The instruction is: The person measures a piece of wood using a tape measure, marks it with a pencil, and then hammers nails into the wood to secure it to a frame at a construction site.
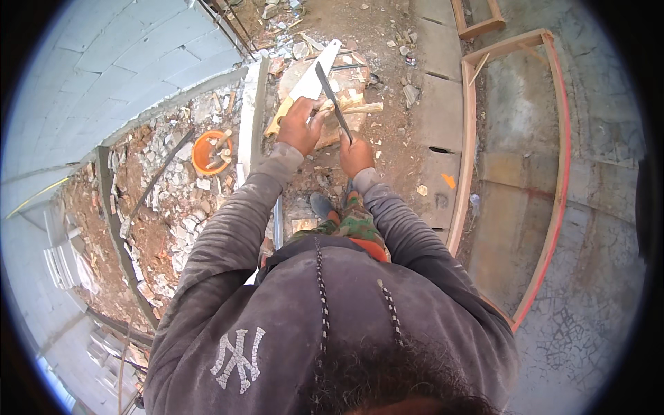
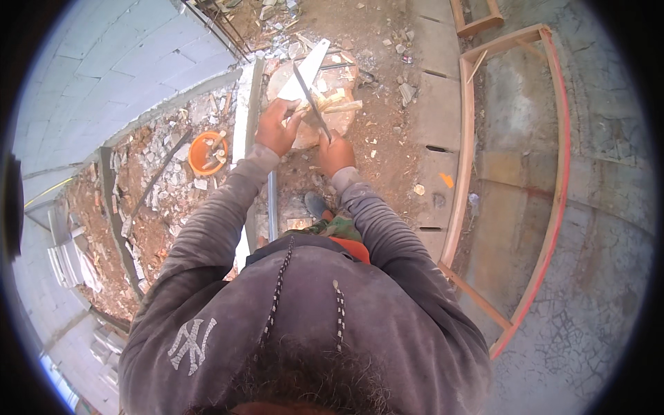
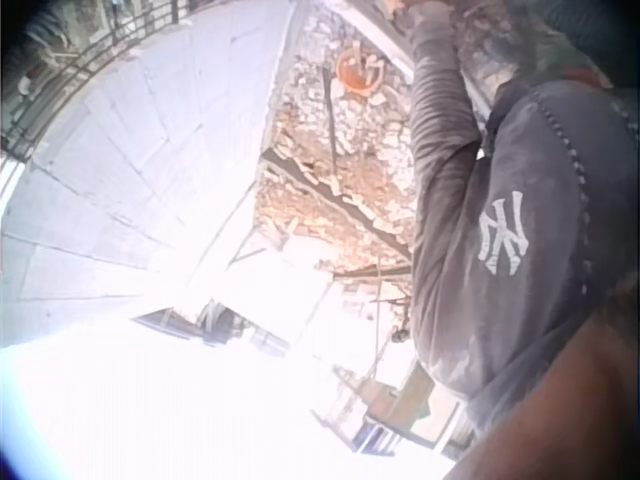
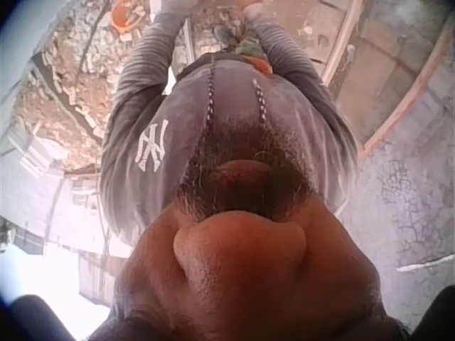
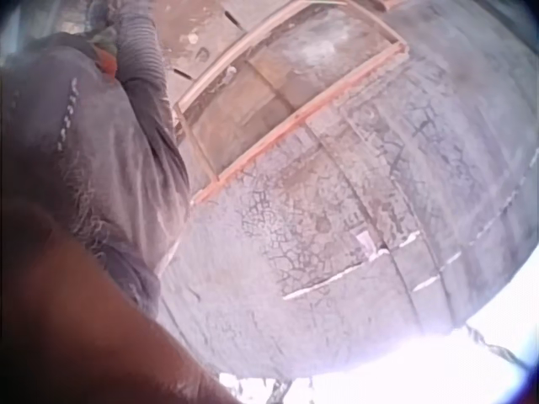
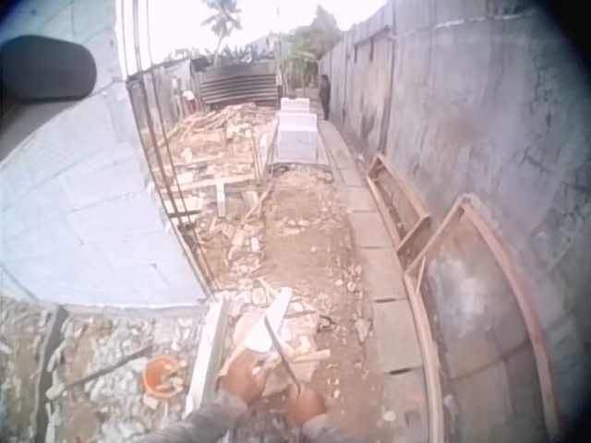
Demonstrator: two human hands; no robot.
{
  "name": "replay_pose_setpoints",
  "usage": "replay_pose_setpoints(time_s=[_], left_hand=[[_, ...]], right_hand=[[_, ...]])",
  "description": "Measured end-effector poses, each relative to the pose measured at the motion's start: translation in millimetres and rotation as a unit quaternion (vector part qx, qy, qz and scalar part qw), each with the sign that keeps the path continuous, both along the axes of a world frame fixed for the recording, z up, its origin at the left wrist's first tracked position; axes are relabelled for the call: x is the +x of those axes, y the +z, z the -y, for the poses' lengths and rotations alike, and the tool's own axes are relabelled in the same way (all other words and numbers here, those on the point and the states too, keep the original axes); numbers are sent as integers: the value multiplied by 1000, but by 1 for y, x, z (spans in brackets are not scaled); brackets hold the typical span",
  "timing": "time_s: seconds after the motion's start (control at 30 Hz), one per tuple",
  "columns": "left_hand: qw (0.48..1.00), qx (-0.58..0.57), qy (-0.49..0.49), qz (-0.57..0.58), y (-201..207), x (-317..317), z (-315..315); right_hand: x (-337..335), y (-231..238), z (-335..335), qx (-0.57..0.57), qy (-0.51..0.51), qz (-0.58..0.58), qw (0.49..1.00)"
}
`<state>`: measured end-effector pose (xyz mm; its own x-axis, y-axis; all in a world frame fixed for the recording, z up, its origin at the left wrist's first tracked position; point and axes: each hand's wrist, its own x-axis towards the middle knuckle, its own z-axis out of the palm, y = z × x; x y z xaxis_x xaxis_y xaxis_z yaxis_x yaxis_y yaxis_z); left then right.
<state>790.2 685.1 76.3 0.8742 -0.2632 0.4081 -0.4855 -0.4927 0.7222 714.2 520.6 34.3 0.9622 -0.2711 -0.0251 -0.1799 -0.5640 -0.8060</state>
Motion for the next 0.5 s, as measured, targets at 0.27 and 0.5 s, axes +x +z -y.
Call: replay_pose_setpoints(time_s=[0.27,0.5], left_hand=[[999,-13,25,-45,10,1,1],[998,-13,35,-52,9,-3,-2]], right_hand=[[18,-4,31,300,6,-179,937],[13,93,-11,218,-53,169,960]])
